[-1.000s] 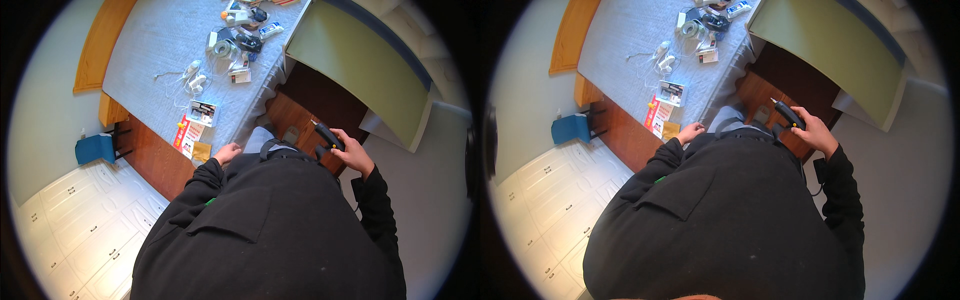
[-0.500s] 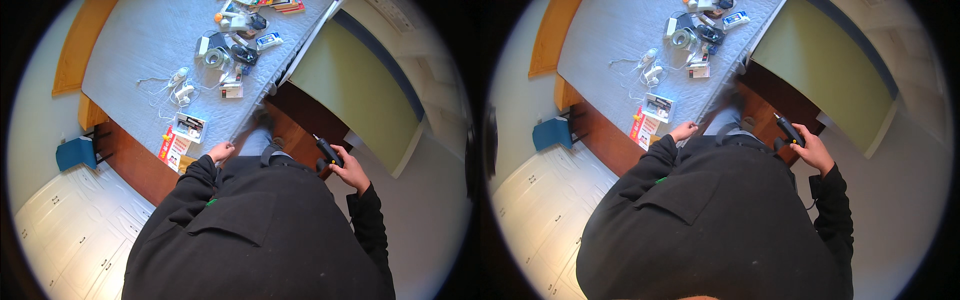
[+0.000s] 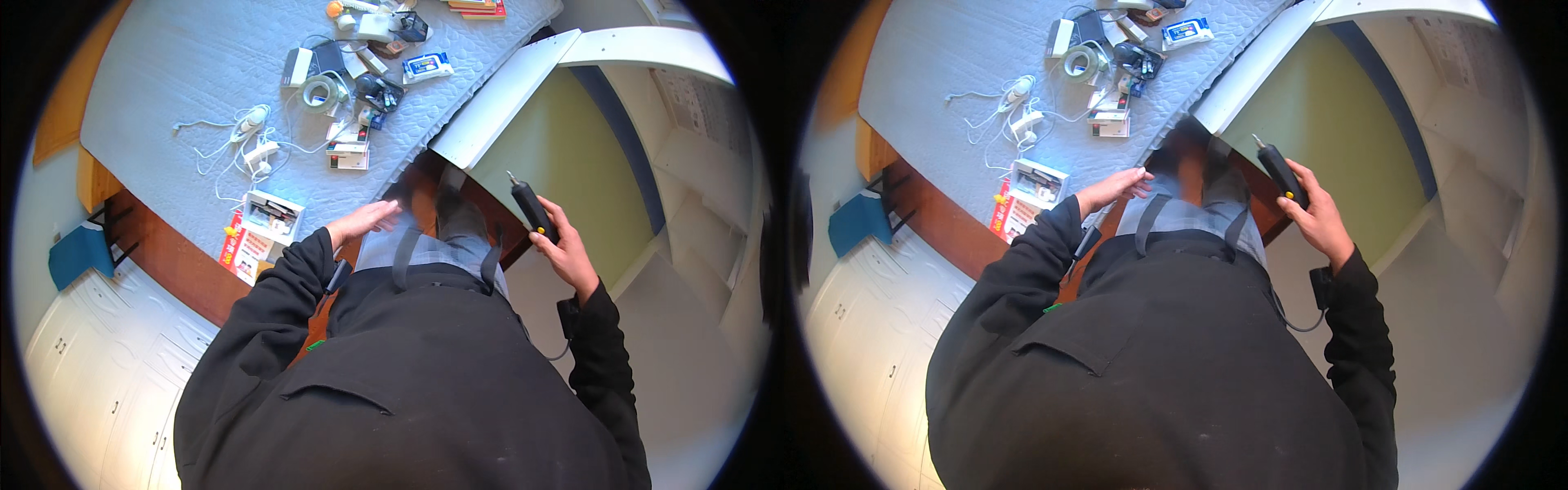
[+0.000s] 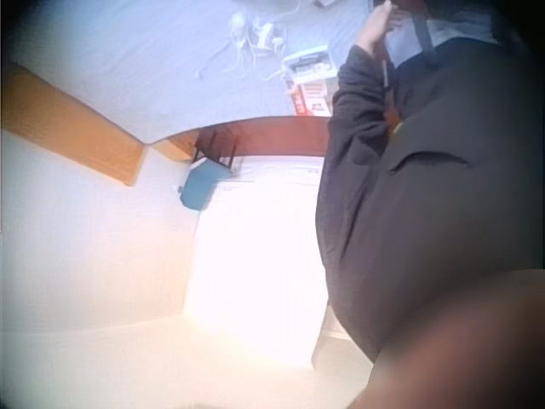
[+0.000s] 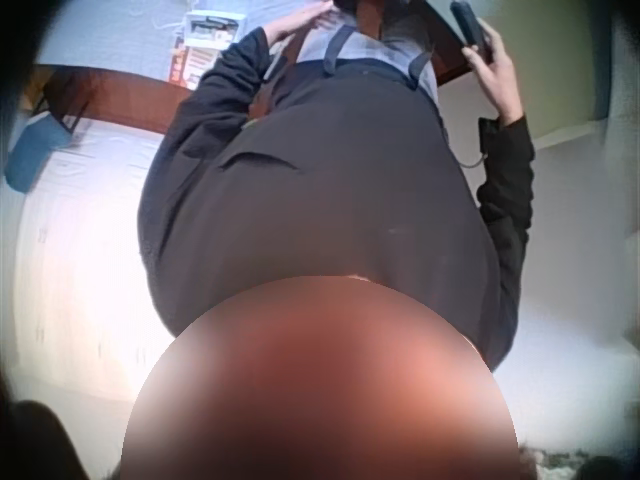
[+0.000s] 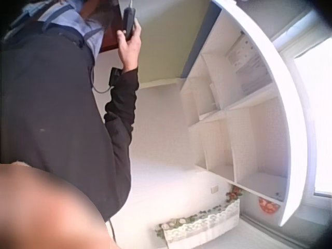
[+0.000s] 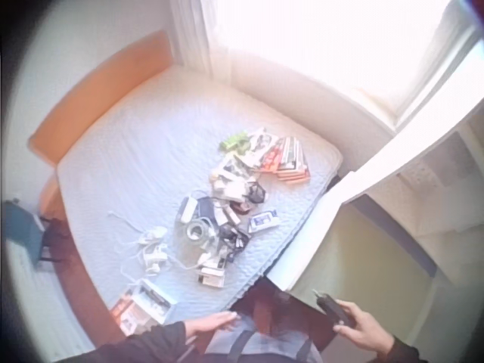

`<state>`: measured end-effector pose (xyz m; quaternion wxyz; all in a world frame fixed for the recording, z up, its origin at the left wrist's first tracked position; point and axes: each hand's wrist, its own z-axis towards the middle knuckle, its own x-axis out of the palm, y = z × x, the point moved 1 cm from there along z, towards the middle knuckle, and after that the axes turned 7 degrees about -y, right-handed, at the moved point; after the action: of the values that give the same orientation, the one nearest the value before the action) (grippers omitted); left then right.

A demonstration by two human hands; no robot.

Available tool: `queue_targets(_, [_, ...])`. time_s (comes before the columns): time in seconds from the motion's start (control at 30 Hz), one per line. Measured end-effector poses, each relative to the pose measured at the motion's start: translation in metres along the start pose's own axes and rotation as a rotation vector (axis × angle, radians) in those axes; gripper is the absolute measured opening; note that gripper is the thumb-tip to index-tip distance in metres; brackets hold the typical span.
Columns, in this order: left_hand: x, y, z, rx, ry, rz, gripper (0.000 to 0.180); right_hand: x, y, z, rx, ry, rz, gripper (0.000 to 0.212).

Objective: The person aligns a white furniture panel to a cabinet frame, then uses a handheld electric screwdriver to drive screws into pre-drilled holes on the panel. The person holds the panel steady with one hand while operating the tool with the other.

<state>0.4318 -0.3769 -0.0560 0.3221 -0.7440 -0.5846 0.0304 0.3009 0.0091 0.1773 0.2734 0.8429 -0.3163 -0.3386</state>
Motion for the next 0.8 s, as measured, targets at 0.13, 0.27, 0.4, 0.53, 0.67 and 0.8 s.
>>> queue_targets(0.13, [0.028,-0.038,0.026,-0.004,0.078,-0.328,0.093,0.005,0.023,0.056,-0.152,0.078,-0.13,0.061])
queue_targets(0.27, [0.072,-0.062,0.064,-0.023,0.06,-0.675,0.116,0.006,0.042,0.109,-0.278,0.158,-0.255,0.061])
queue_targets(0.4, [0.117,-0.084,0.105,-0.007,0.059,-0.982,0.116,0.001,0.05,0.153,-0.44,0.201,-0.357,0.061])
queue_targets(0.53, [0.15,-0.087,0.132,0.009,-0.103,-1.094,0.108,-0.011,0.043,0.204,-0.494,0.226,-0.408,0.059])
queue_targets(0.67, [0.162,-0.079,0.147,0.048,-0.139,-1.241,0.103,-0.02,0.029,0.273,-0.667,0.147,-0.41,0.059])
queue_targets(0.8, [0.169,-0.088,0.158,-0.02,-0.256,-1.346,0.107,-0.027,0.014,0.33,-0.608,0.178,-0.522,0.058])
